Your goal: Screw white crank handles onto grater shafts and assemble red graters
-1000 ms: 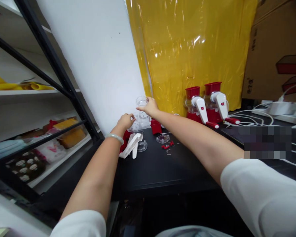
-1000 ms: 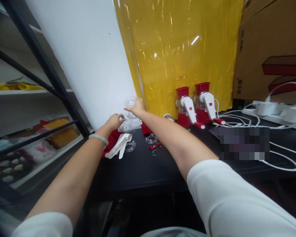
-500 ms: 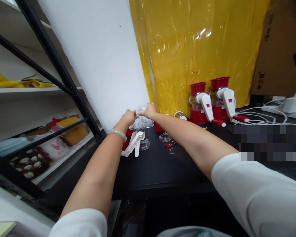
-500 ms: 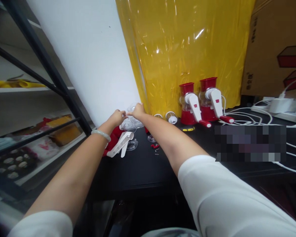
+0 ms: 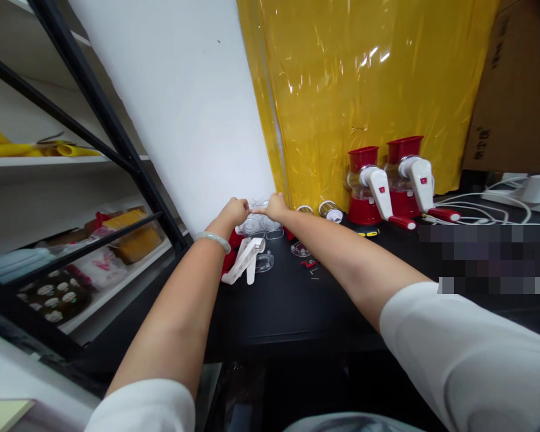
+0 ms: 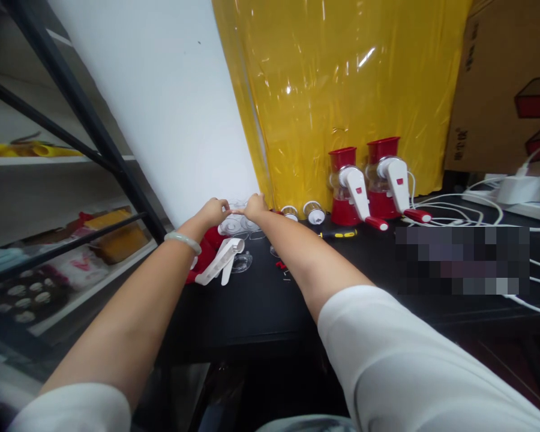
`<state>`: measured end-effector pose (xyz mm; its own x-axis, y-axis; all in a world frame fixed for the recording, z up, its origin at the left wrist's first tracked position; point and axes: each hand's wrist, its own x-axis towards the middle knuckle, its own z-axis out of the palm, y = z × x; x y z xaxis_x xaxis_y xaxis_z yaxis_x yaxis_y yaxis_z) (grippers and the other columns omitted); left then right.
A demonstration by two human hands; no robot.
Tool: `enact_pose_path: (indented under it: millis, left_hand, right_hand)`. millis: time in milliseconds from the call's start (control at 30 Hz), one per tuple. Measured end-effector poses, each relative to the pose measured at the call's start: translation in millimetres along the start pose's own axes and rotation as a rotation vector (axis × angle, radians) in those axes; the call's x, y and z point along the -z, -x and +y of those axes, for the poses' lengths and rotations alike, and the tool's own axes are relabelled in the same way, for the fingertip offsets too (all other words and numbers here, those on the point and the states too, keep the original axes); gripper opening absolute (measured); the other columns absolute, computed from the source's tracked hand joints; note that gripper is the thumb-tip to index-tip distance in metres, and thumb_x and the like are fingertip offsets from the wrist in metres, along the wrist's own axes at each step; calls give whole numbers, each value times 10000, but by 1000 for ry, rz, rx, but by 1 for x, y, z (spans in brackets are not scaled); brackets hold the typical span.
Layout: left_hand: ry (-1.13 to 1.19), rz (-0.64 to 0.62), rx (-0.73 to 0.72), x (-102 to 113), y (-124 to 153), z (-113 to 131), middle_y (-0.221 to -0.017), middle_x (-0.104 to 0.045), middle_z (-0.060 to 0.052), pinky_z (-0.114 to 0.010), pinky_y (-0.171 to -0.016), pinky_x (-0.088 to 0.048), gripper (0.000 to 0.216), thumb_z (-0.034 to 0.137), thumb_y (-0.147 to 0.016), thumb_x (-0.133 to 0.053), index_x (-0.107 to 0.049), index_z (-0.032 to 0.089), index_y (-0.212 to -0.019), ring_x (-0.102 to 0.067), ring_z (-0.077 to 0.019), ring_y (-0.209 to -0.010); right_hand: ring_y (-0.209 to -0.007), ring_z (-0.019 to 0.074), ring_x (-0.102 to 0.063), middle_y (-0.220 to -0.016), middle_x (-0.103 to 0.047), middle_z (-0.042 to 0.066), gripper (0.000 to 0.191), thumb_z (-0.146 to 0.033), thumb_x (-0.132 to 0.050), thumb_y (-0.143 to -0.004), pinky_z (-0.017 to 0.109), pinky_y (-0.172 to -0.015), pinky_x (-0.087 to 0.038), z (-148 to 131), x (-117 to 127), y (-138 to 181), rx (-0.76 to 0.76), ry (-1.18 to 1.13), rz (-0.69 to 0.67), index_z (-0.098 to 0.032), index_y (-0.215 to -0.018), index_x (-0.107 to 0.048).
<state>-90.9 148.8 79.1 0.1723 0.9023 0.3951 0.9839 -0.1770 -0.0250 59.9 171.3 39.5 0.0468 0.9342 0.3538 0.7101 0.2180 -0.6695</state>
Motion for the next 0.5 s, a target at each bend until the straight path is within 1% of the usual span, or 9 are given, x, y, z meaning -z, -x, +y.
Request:
enact_pose_path:
  millis: [67, 133, 167, 233, 267, 333, 400, 467, 500]
  left_hand:
    - [-7, 24, 18, 4, 6, 3, -1172, -651, -179, -391, -1029, -495, 335, 365, -924, -674, -716, 151, -1179, -662, -341, -1150]
    - [-8, 114, 21, 10, 18, 7, -1314, -602, -211, -413, -1049, -489, 508, 385, -931, -656, -609, 126, -1365, -643, -355, -1203]
    - [-22, 180, 11, 14, 28, 10, -1341, -594, -223, -436, -1069, -476, 524, 359, -939, -630, -576, 113, -1399, -612, -372, -1256]
    - [-54, 261, -16, 22, 52, 17, -1312, -615, -223, -459, -1081, -464, 470, 309, -924, -613, -599, 108, -1348, -583, -386, -1292]
    - [-64, 249, -24, 25, 66, 20, -1261, -644, -218, -459, -1055, -479, 421, 324, -922, -610, -636, 115, -1287, -616, -381, -1235]
    - [-88, 83, -11, 27, 94, 25, -1080, -708, -202, -440, -915, -529, 361, 448, -917, -628, -718, 149, -1099, -695, -367, -1031]
    - [-158, -87, -13, 24, 117, 28, -913, -731, -180, -425, -825, -533, 406, 581, -881, -656, -749, 191, -941, -717, -368, -925]
    - [-221, -147, 21, 19, 133, 30, -861, -739, -189, -424, -778, -528, 384, 573, -871, -665, -756, 200, -876, -729, -388, -913]
    - [-241, -163, 30, 17, 138, 31, -876, -748, -199, -427, -770, -526, 349, 540, -866, -677, -758, 201, -860, -732, -399, -931]
  right_hand:
    - [-1315, 387, -584, -1478, -490, 301, 980, -710, -827, -732, 463, -1101, -474, -1, 2, 4, 7, -2, -4, -55, -1402, -537]
    - [-1391, 418, -502, -1496, -470, 286, 919, -724, -773, -785, 510, -1136, -429, 0, 7, 7, 60, -1, 33, -78, -1398, -546]
    - [-1418, 424, -463, -1498, -465, 274, 873, -719, -742, -818, 528, -1153, -403, 2, 11, 10, 110, -3, 67, -90, -1394, -554]
    - [-1434, 408, -430, -1483, -475, 239, 748, -666, -681, -898, 540, -1179, -357, 10, 23, 15, 249, -17, 142, -121, -1397, -568]
    - [-1421, 387, -443, -1469, -487, 221, 683, -620, -664, -929, 528, -1185, -348, 16, 30, 19, 329, -28, 166, -138, -1405, -573]
    - [-1372, 339, -487, -1425, -533, 196, 551, -509, -640, -975, 486, -1172, -360, 30, 49, 30, 499, -20, 155, -146, -1388, -600]
    - [-1213, 282, -597, -1278, -644, 171, 432, -397, -645, -983, 415, -1070, -444, 46, 68, 44, 594, 16, -12, -129, -1322, -648]
    - [-984, 238, -673, -1093, -736, 117, 335, -327, -682, -954, 354, -911, -497, 61, 83, 59, 605, 98, -306, -151, -1238, -709]
    - [-934, 227, -682, -1044, -757, 93, 282, -310, -732, -913, 331, -869, -494, 68, 89, 66, 614, 166, -421, -171, -1158, -751]
